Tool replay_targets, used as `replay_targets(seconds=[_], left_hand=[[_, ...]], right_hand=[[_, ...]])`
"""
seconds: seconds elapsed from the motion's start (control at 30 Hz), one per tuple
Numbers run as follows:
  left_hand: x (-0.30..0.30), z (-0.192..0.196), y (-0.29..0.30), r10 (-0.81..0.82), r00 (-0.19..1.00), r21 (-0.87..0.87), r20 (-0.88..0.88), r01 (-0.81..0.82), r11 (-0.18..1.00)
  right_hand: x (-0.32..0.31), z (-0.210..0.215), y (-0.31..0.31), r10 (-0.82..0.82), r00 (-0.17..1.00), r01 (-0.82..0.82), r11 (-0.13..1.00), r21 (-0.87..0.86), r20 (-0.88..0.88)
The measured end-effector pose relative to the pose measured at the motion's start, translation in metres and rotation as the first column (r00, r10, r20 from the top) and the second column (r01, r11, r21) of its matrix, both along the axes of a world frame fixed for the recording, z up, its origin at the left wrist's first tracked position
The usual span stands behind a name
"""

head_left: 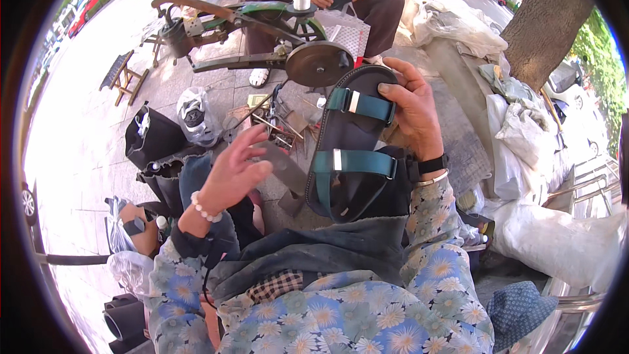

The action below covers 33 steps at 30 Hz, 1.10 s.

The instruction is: Applying glue and assembling components of a green sandal.

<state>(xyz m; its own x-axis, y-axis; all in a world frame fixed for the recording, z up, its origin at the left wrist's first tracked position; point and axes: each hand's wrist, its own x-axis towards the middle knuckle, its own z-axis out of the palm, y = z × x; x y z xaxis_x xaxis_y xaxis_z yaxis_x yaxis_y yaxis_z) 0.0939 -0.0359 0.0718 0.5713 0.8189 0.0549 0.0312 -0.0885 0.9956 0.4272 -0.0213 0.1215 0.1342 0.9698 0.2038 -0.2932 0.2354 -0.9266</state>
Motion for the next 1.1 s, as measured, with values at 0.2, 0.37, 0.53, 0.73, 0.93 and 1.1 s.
replay_targets(seconds=[0.2, 0.37, 0.53, 0.73, 0.93, 1.1], left_hand=[[0.051, 0.014, -0.047, -0.056, 0.983, -0.006, 0.175, 0.058, 0.998], [0.061, 0.001, -0.048, 0.187, 0.980, 0.277, -0.065, -0.162, 0.947], [0.041, -0.005, -0.037, 0.215, 0.844, -0.615, 0.490, 0.160, 0.772], [0.046, -0.029, -0.031, 0.226, 0.352, -0.415, 0.908, 0.697, 0.585], [0.035, -0.045, -0.038, 0.146, 0.247, -0.284, 0.958, 0.751, 0.596], [0.034, -0.060, -0.035, 0.139, 0.229, -0.267, 0.963, 0.788, 0.555]], right_hand=[[-0.034, 0.001, -0.016, 0.012, 0.992, -0.016, 0.999, 0.034, 0.125], [-0.050, 0.000, -0.018, -0.025, 0.988, 0.028, 0.999, -0.017, 0.155], [-0.075, -0.003, -0.029, 0.241, 0.947, -0.240, 0.970, 0.031, -0.215], [-0.127, -0.021, -0.051, 0.347, 0.937, -0.349, 0.934, 0.074, 0.039], [-0.141, -0.019, -0.059, 0.383, 0.915, -0.383, 0.924, -0.026, 0.129], [-0.141, -0.020, -0.066, 0.408, 0.903, -0.404, 0.913, -0.058, 0.137]])
